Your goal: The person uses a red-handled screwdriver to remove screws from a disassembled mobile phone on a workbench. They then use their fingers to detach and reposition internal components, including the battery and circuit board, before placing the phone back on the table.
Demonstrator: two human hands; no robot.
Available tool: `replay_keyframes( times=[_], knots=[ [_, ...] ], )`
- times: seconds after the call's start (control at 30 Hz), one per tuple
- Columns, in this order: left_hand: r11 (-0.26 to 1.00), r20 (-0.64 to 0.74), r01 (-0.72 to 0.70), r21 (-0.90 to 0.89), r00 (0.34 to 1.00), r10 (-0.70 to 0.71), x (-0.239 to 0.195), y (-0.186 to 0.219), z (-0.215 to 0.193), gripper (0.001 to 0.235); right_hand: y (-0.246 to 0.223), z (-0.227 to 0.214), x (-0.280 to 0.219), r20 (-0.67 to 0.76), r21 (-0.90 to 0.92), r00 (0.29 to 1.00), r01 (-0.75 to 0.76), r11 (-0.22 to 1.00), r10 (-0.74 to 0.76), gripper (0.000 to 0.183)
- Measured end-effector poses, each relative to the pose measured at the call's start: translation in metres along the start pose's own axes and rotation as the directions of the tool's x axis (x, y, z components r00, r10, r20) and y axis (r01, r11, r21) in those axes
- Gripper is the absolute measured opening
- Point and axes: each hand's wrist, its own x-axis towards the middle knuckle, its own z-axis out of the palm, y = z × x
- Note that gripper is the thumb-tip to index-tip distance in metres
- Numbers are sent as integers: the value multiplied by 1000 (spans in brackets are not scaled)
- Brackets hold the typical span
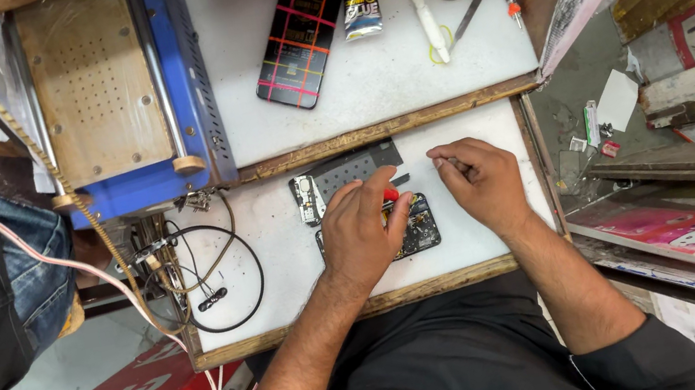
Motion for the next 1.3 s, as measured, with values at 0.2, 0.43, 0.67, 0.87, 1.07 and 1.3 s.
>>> replay_keyframes(
  times=[0.2, 0.43, 0.67, 0.87, 1.07, 1.3],
  knots=[
    [999, 43, -6, 44, 999, 4, -2, 0, 3, 46, 1, 0, 0, 16, -29, 1000, 11, 1000, -11, 14],
    [999, 55, 5, 34, 998, -7, -3, 0, 9, 48, 6, -1, -1, 40, -26, 999, 13, 1000, -12, 14],
    [997, 91, -31, 64, 996, 25, 2, 6, 7, 47, 7, -2, 0, 61, -48, 998, 17, 999, -14, 15],
    [997, 133, -51, 61, 990, 42, 8, 12, 4, 44, 6, -2, -1, 63, -41, 998, 9, 999, -6, 15],
    [996, 163, -70, 49, 985, 61, 9, 14, 1, 44, 9, -1, 0, 70, -44, 997, 19, 999, -16, 15],
    [994, 186, -99, 51, 979, 88, 14, 18, 4, 40, 11, -1, 0, 76, -56, 996, 58, 997, -54, 18]
  ],
)
